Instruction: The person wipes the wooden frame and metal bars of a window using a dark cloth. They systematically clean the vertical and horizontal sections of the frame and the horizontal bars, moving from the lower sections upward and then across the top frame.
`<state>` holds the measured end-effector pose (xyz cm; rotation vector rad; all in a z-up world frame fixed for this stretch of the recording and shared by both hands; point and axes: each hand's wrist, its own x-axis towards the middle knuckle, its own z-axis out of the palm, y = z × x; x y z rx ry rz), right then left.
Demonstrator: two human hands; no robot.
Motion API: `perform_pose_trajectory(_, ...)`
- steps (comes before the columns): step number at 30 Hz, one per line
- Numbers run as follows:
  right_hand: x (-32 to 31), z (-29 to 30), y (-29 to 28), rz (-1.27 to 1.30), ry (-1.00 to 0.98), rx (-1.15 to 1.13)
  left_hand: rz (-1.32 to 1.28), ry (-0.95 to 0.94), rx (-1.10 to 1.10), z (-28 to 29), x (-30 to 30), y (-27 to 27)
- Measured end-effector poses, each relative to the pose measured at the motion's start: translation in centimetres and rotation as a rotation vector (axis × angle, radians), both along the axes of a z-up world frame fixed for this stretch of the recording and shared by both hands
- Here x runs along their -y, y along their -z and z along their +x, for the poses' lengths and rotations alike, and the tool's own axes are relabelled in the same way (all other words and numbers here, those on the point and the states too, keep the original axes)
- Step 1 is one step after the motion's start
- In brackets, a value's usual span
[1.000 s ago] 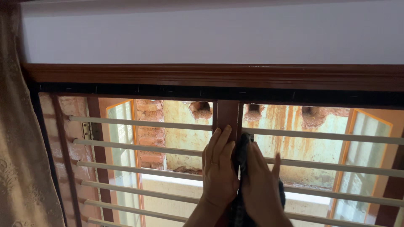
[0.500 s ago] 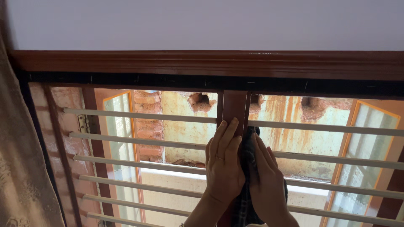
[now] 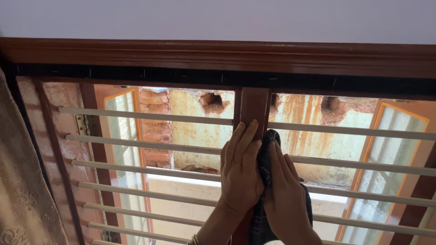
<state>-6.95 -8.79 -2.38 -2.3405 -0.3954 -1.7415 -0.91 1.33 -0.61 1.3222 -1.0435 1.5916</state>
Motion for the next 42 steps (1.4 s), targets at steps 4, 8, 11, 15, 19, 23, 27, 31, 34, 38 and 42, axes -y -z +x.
perform_pose_trajectory(4, 0.6, 0.9, -2.8, 0.301, -0.056, -0.308, -0.017, -0.01, -0.002, 0.2, 0.2, -0.2)
perform_pose_trajectory(8, 3.0, 2.6, -7.9, 0.571, -0.16, -0.75, -0.01, -0.03, 0.002, 0.3, 0.3, 0.2)
perform_pose_trajectory(11, 3.1, 2.9, -7.2, 0.432, -0.144, -0.62, -0.021, -0.019, 0.02, 0.3, 0.2, -0.1)
perform_pose_trajectory(15, 0.9, 1.1, -1.4, 0.148, -0.148, -0.147, -0.021, -0.02, 0.038, 0.2, 0.0, 0.1)
perform_pose_trajectory(19, -1.2, 0.0, 3.8, 0.225, -0.142, -0.156, -0.012, -0.052, -0.031, 0.4, 0.2, 0.3)
perform_pose_trajectory(23, -1.7, -0.6, 6.9, 0.2, -0.142, -0.194, 0.046, -0.085, -0.101, -0.1, -0.1, 2.1)
perform_pose_trajectory(27, -0.7, -0.4, 6.6, 0.224, -0.155, -0.256, 0.056, -0.079, -0.125, -0.5, -0.7, 4.5)
perform_pose_trajectory(31, 1.3, 0.8, 2.6, 0.254, -0.037, -0.412, 0.033, -0.083, -0.112, -0.1, -0.3, 5.2)
perform_pose_trajectory(34, 2.2, 1.4, -0.2, 0.402, -0.145, -0.752, 0.019, -0.079, -0.102, 0.0, -0.4, 5.1)
perform_pose_trajectory(38, 0.8, 0.1, 1.6, 0.321, -0.119, -0.499, 0.035, -0.086, -0.122, -0.2, -0.5, 5.2)
perform_pose_trajectory(42, -1.6, -2.2, 5.8, 0.205, -0.237, -0.214, 0.034, -0.069, -0.134, -0.3, -0.8, 5.0)
